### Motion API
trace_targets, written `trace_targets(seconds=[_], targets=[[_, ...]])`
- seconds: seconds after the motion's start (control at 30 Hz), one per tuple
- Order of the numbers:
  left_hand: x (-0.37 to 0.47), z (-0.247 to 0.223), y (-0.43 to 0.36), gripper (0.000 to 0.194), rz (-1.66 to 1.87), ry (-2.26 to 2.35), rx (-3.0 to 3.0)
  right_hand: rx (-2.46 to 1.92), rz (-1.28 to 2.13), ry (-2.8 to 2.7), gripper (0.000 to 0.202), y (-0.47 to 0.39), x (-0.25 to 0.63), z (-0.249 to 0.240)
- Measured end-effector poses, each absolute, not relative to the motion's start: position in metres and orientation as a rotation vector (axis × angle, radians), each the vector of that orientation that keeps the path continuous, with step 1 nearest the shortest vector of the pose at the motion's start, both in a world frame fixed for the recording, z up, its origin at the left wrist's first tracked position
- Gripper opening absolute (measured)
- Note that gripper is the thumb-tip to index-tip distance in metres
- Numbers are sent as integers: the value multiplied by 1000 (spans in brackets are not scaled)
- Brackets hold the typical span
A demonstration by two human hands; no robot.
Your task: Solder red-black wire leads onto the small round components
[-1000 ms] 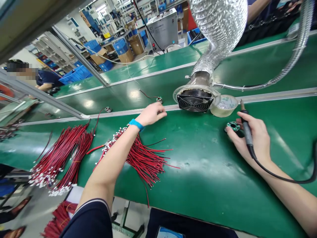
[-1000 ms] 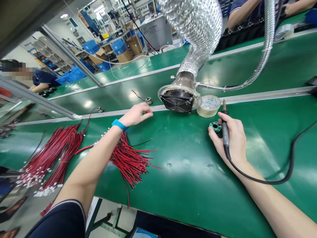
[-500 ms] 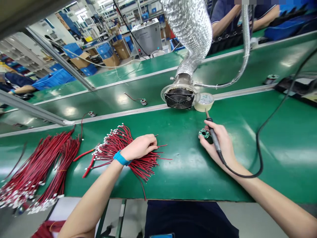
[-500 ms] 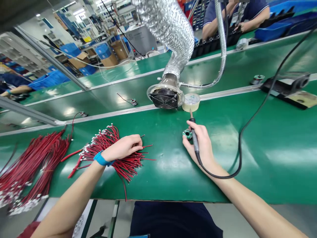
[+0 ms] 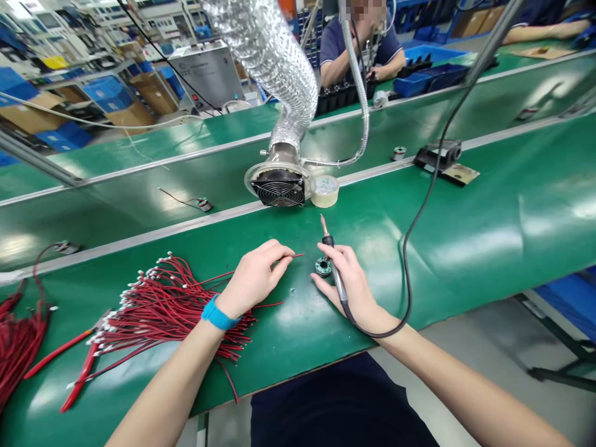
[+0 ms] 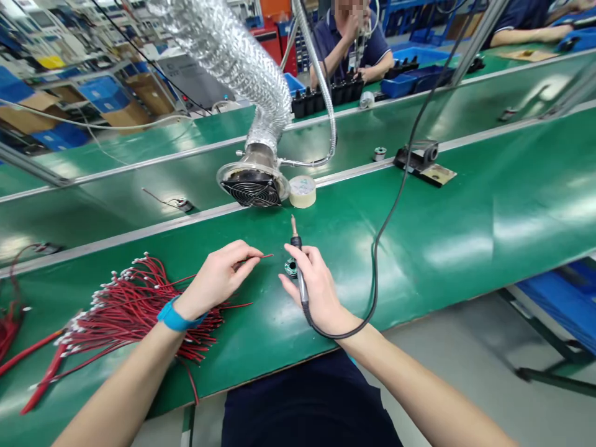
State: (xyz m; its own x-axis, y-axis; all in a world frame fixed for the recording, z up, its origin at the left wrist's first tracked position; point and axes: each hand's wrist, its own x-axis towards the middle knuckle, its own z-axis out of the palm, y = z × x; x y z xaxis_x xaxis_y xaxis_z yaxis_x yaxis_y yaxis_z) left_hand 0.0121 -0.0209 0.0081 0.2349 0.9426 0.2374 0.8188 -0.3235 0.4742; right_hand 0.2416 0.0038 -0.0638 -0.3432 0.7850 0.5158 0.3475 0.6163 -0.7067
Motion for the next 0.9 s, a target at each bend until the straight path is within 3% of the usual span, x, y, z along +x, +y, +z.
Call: trace_targets(seconds=[0.2,0.37,0.57,0.9], targets=[[26,-6,-24,24,625,1725,2474,-806,783,-1944,63,2,244,-58],[30,-9,-31,22,776,1686,2253,-713,908,-1996,75,-3,245,-53],[47,-9,-34,19,898,1551,1925,-816,874,-1938,67,-8,240,-51],[55,-19,-37,14,947,1435,1964,-701,1028,-1891,68,-7,245,-45]])
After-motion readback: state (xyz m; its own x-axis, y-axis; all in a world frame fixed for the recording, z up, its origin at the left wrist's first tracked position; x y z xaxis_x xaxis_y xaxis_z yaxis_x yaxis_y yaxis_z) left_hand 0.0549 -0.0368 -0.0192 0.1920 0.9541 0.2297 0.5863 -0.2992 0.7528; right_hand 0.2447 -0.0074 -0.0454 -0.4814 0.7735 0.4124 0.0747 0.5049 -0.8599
